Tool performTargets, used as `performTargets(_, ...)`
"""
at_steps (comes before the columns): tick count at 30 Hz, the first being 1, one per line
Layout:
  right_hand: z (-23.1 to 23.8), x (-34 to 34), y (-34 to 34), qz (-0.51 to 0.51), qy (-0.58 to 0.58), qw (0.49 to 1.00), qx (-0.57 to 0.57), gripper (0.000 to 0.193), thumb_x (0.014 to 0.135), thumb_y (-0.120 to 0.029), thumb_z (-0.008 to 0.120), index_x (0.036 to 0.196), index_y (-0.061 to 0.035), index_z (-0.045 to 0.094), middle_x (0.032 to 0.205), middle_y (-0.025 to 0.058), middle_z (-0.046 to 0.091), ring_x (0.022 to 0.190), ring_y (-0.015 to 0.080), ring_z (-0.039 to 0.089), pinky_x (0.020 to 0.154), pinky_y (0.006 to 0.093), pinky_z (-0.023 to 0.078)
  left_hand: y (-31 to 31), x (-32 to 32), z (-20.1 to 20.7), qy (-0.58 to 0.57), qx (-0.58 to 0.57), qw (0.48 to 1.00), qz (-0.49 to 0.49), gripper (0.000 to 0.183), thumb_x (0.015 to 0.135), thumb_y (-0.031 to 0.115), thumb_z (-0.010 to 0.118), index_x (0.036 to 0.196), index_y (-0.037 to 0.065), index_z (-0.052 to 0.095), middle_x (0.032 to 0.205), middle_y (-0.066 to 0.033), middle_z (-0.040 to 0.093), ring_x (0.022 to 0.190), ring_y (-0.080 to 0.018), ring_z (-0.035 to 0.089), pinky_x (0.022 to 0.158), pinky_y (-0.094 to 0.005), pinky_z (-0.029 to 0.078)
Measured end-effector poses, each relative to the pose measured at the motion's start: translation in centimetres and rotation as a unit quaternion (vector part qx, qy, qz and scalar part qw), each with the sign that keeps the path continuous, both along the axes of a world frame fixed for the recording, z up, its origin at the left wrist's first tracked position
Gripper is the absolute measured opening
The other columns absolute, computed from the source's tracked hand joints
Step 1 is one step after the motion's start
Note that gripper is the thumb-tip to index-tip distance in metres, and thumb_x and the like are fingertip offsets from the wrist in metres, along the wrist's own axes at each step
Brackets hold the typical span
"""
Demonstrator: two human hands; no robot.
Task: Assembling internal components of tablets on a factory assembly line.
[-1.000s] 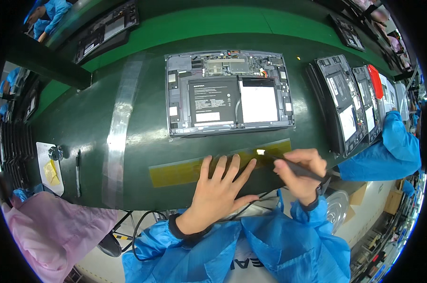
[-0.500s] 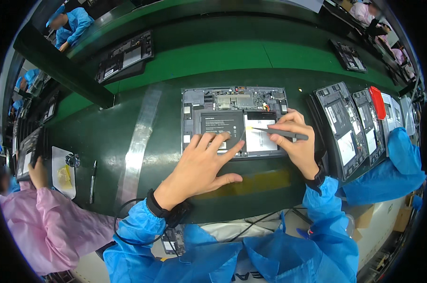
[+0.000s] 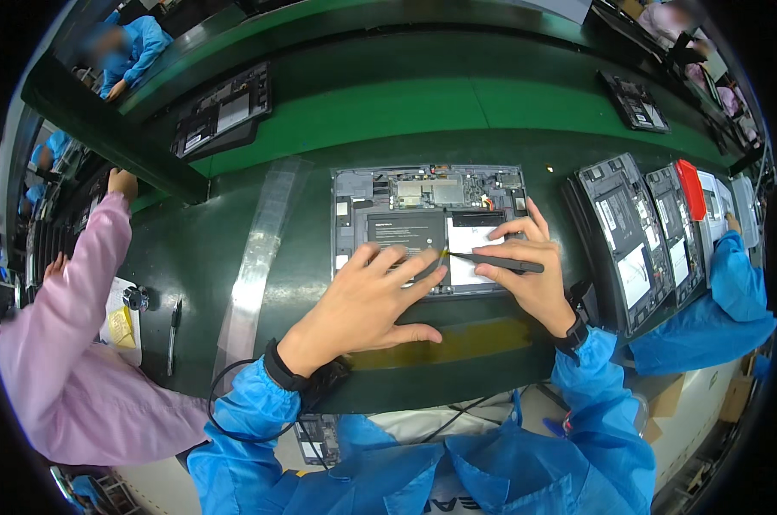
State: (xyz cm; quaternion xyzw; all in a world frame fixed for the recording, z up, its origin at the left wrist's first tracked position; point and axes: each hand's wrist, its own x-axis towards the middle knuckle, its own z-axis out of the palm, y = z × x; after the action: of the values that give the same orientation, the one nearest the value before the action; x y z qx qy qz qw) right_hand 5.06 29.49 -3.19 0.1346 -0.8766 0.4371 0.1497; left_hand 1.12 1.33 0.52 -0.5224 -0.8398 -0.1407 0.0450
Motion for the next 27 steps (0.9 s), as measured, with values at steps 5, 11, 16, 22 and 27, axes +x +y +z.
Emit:
performTargets(5, 1.0, 0.9, 0.3, -0.014, 0.003, 1.000, 0.021, 0.022, 0.079, -0.015, 0.090, 0.100, -0.0116, 0.085, 0.093, 0.0051, 0.076, 0.097, 0.0182, 0.069, 0.119, 0.0483, 0.039, 1.0, -0.5, -0.1, 0.008, -0.007, 0.999, -0.033, 0.077, 0.084, 0.066, 0.071, 0.132, 0.007, 0.068, 0.142, -0.0066, 0.062, 0.115, -0.0263, 0.057, 0.099, -0.0434, 0.044)
performTargets(11, 2.2, 7.7, -0.7, -0.074, -0.176, 0.951, -0.242, 0.016, 0.087, -0.007, 0.083, 0.100, 0.0002, 0.078, 0.091, 0.0112, 0.074, 0.084, 0.0174, 0.067, 0.076, 0.0305, 0.051, 1.0, 6.3, 1.4, -0.051, -0.002, 0.994, -0.100, 0.071, 0.091, 0.067, 0.064, 0.135, 0.011, 0.066, 0.133, -0.0090, 0.065, 0.117, -0.0272, 0.057, 0.098, -0.0433, 0.047)
performTargets(16, 0.2, 11.0, -2.2, -0.102, -0.187, 0.958, -0.192, 0.017, 0.086, -0.006, 0.084, 0.100, 0.0001, 0.077, 0.084, 0.0114, 0.072, 0.076, 0.0218, 0.066, 0.070, 0.0325, 0.050, 0.5, 11.6, -0.9, -0.099, -0.056, 0.993, 0.035, 0.077, 0.092, 0.068, 0.062, 0.145, 0.012, 0.061, 0.138, -0.0136, 0.060, 0.122, -0.0317, 0.055, 0.104, -0.0464, 0.045)
performTargets(22, 0.4, 10.1, -4.0, -0.037, -0.112, 0.989, -0.084, 0.020, 0.084, -0.004, 0.085, 0.101, 0.0003, 0.077, 0.088, 0.0128, 0.074, 0.076, 0.0253, 0.066, 0.070, 0.0348, 0.051, 0.8, 12.2, -1.9, -0.072, -0.090, 0.990, 0.082, 0.083, 0.089, 0.073, 0.063, 0.148, 0.014, 0.060, 0.142, -0.0146, 0.057, 0.123, -0.0329, 0.053, 0.109, -0.0532, 0.042)
performTargets(27, 0.8, 10.2, -4.8, -0.026, -0.083, 0.994, -0.061, 0.023, 0.085, 0.000, 0.082, 0.108, 0.0001, 0.078, 0.083, 0.0110, 0.073, 0.071, 0.0242, 0.064, 0.065, 0.0327, 0.050, 0.6, 12.4, -1.9, -0.069, -0.087, 0.991, 0.078, 0.083, 0.088, 0.072, 0.065, 0.147, 0.014, 0.061, 0.142, -0.0139, 0.057, 0.124, -0.0332, 0.052, 0.109, -0.0546, 0.041)
